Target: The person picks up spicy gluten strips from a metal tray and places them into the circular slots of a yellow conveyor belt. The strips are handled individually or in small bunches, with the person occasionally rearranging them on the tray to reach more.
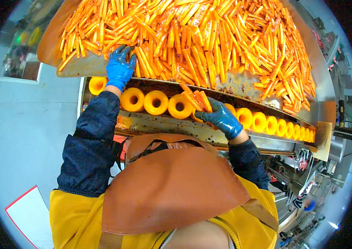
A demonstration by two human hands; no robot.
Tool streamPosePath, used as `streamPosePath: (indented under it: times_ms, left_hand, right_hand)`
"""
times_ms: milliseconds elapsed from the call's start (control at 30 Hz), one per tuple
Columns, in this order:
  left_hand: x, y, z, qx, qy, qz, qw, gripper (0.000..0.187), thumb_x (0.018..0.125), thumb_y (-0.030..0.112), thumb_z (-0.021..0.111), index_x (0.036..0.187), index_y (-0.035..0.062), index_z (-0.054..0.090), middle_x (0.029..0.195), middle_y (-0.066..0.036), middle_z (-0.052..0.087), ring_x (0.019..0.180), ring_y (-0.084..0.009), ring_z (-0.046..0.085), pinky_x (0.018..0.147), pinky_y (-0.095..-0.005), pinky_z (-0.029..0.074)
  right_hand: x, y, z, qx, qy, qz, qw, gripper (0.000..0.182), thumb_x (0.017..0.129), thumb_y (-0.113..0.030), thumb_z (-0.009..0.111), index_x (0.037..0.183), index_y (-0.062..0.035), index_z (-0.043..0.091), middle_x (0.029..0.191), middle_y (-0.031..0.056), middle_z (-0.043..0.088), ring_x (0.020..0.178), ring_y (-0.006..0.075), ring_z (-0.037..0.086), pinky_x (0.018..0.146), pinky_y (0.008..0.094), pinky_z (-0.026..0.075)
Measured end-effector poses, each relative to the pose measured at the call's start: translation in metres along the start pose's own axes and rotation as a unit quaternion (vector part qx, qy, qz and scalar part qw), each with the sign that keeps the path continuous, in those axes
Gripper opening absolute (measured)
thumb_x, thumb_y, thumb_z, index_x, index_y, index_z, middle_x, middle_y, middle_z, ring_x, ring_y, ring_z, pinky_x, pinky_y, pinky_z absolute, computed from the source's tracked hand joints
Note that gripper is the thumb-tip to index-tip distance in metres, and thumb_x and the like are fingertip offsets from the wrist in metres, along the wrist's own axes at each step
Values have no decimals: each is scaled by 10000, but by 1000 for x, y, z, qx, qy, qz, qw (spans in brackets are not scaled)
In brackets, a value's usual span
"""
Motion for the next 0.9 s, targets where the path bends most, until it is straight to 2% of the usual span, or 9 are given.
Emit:
streamPosePath:
  times_ms: [167, 200, 300, 333, 567, 700, 767, 833, 900]
  left_hand:
    - [0, 0, -1, 4, 2, 2, 1000, 322, 817, 289, 632, 1094, 127, 638, 1167, -143, 585, 1101, -322, 519, 966, -419, 415]
    - [0, 1, -1, -10, 1, -8, 1000, 321, 816, 290, 631, 1093, 128, 639, 1168, -143, 584, 1100, -322, 520, 963, -420, 416]
    - [0, -4, 4, -9, 10, 0, 1000, 320, 810, 288, 632, 1089, 130, 639, 1168, -144, 583, 1100, -324, 520, 960, -421, 419]
    - [-1, -2, 3, -9, 10, 1, 1000, 320, 810, 288, 632, 1089, 130, 639, 1168, -144, 583, 1100, -324, 520, 960, -421, 419]
    - [-2, -8, 7, 0, 12, -1, 1000, 310, 811, 291, 628, 1080, 139, 641, 1176, -143, 579, 1092, -324, 525, 954, -413, 426]
    - [1, -3, 2, 4, -1, 3, 1000, 312, 806, 293, 634, 1079, 143, 642, 1180, -138, 578, 1092, -320, 527, 952, -411, 429]
    - [0, -5, 4, 1, 10, 10, 1000, 313, 805, 294, 635, 1080, 142, 642, 1178, -137, 579, 1091, -319, 527, 950, -410, 429]
    - [0, 0, 0, -2, 21, 17, 1000, 315, 805, 294, 636, 1080, 140, 642, 1176, -135, 580, 1091, -317, 528, 949, -409, 430]
    - [0, 2, -1, 6, 14, -4, 1000, 290, 805, 248, 657, 1066, 121, 648, 1162, -144, 592, 1091, -323, 535, 962, -409, 421]
  right_hand:
    - [1, 14, -9, 126, 79, -50, 988, 347, 790, -102, 703, 1114, -19, 610, 1005, 26, 640, 873, 115, 585, 801, 275, 475]
    - [6, 18, -10, 167, 112, -114, 973, 258, 794, -86, 688, 1041, -26, 641, 972, 19, 647, 860, 116, 596, 775, 271, 479]
    - [9, 38, -10, 194, 157, -31, 968, 229, 794, -79, 682, 1016, -37, 646, 915, 6, 648, 801, 111, 594, 725, 271, 480]
    - [13, 44, -7, 174, 171, -78, 967, 189, 800, -87, 673, 983, -44, 652, 868, -4, 645, 743, 112, 588, 676, 266, 472]
    - [2, 52, 1, 261, 174, -92, 945, 321, 799, -120, 679, 1103, -29, 635, 937, 6, 663, 783, 121, 603, 681, 276, 486]
    - [-8, 51, -10, 191, 202, -116, 954, 302, 801, -133, 681, 1083, -28, 652, 917, 25, 680, 797, 130, 615, 704, 293, 495]
    - [-7, 72, -22, 24, 238, -47, 970, 253, 803, -134, 683, 1037, -36, 674, 889, 50, 684, 800, 137, 619, 719, 302, 494]
    - [-12, 76, -33, -14, 321, -100, 942, 224, 794, -131, 697, 997, -37, 684, 869, 55, 685, 756, 129, 609, 694, 296, 494]
    - [-22, 75, -41, 111, 371, -123, 914, 182, 794, -133, 701, 941, -27, 685, 859, 33, 679, 746, 130, 610, 686, 293, 496]
Point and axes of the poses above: each hand's wrist, its own x-axis towards the middle knuckle, its own z-axis out of the palm, y = z × x, the point moved 5 cm from there along x, towards the middle knuckle
